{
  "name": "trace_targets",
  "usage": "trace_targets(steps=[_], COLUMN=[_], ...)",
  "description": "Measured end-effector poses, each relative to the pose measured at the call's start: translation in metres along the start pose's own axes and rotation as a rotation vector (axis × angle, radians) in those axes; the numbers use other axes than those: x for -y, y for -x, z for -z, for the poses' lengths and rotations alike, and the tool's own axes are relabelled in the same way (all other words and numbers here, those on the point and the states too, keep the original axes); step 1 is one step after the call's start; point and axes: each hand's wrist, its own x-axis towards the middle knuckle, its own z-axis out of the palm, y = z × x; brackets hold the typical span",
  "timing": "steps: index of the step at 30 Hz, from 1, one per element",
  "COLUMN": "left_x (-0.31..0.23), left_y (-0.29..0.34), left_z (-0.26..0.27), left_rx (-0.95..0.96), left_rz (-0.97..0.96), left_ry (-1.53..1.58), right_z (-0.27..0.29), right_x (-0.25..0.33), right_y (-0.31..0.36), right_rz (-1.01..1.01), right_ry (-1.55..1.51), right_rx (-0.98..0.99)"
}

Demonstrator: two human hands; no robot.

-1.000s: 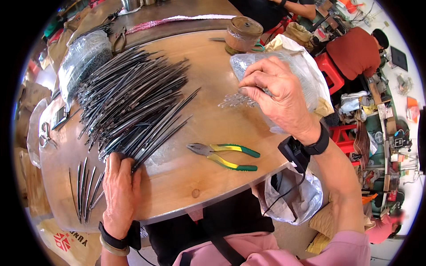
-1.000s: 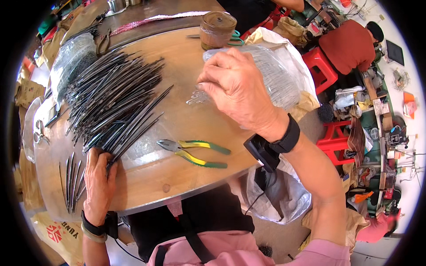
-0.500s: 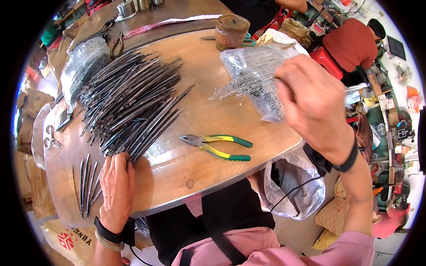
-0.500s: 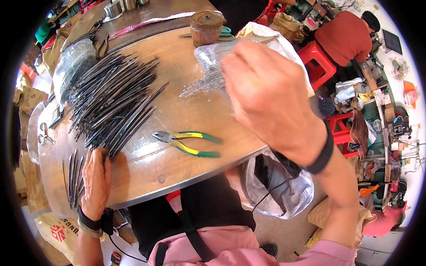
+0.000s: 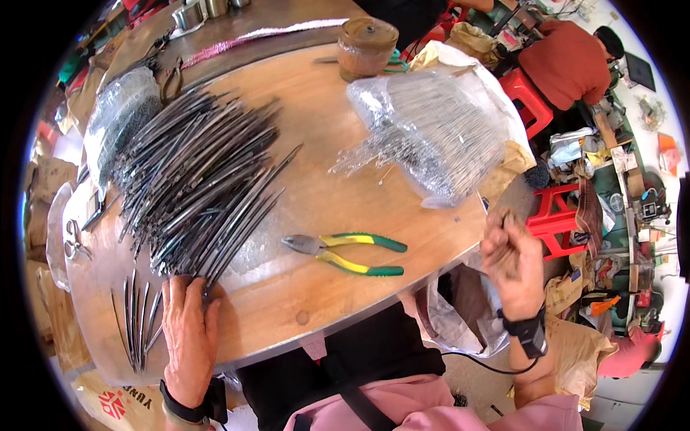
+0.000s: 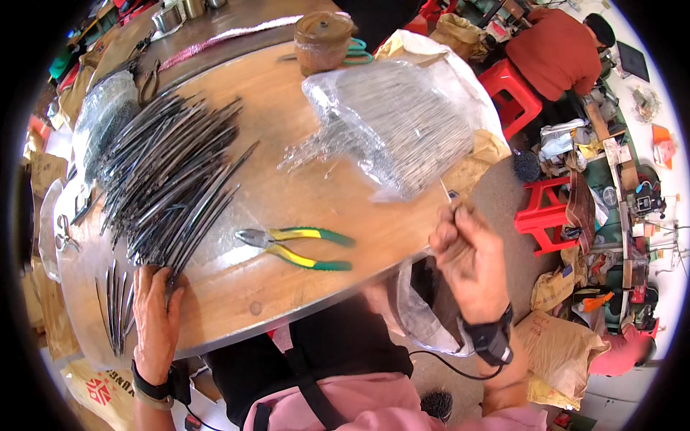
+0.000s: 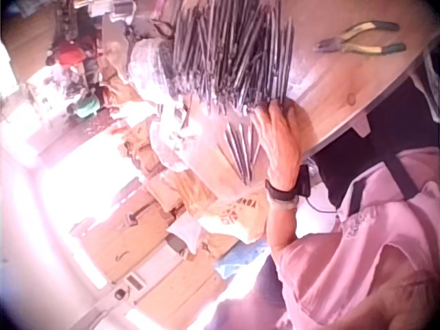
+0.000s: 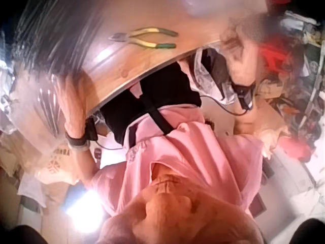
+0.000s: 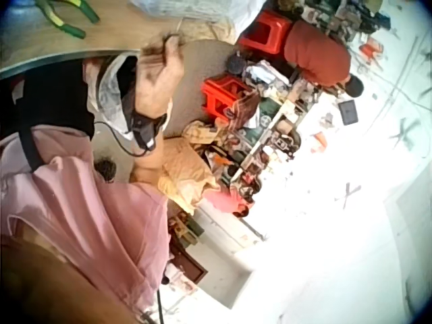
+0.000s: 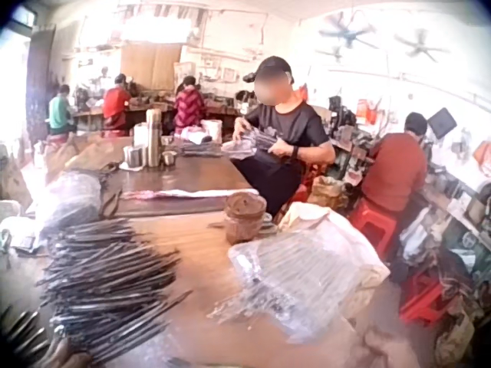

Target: The person picks up metal strips and a wire from a table, and uses pliers to wrap and secure the wire around the metal strips.

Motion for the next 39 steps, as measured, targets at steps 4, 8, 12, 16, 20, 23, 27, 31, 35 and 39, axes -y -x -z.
trace_targets(steps=[4,8,12,16,20,23,27,31,35,39], left_x=[0.002,0.001,0.000,-0.001,0.011,0.004,0.013,0.024,0.014,-0.029], left_y=[-0.002,-0.002,-0.009,-0.010,0.020,0.002,-0.005,-0.007,0.019,0.066], left_z=[-0.004,-0.010,-0.005,-0.003,0.007,-0.004,-0.006,-0.002,0.023,0.024], left_rx=[0.031,-0.073,-0.093,-0.076,-0.149,-0.092,-0.002,-0.064,-0.091,-0.091], left_rz=[-0.019,-0.118,-0.083,-0.012,0.384,-0.014,-0.022,0.032,0.523,0.978], left_ry=[0.013,-0.101,-0.075,0.065,0.508,0.075,0.039,0.260,0.789,1.737], right_z=[0.035,0.011,0.002,0.010,0.020,0.008,-0.008,-0.016,-0.018,-0.019], right_x=[-0.042,-0.080,-0.090,-0.077,-0.077,-0.079,-0.076,-0.074,-0.075,-0.075], right_y=[0.031,0.049,0.047,0.046,0.049,0.050,0.051,0.054,0.052,0.051], right_rz=[-0.263,-0.424,-0.502,-0.498,-0.345,-0.298,-0.141,-0.040,-0.040,-0.115], right_ry=[-0.438,-0.569,-0.509,-0.463,-0.308,-0.070,0.283,0.448,0.397,0.341], right_rx=[-0.004,0.074,0.190,0.096,0.192,0.242,0.375,0.410,0.422,0.412])
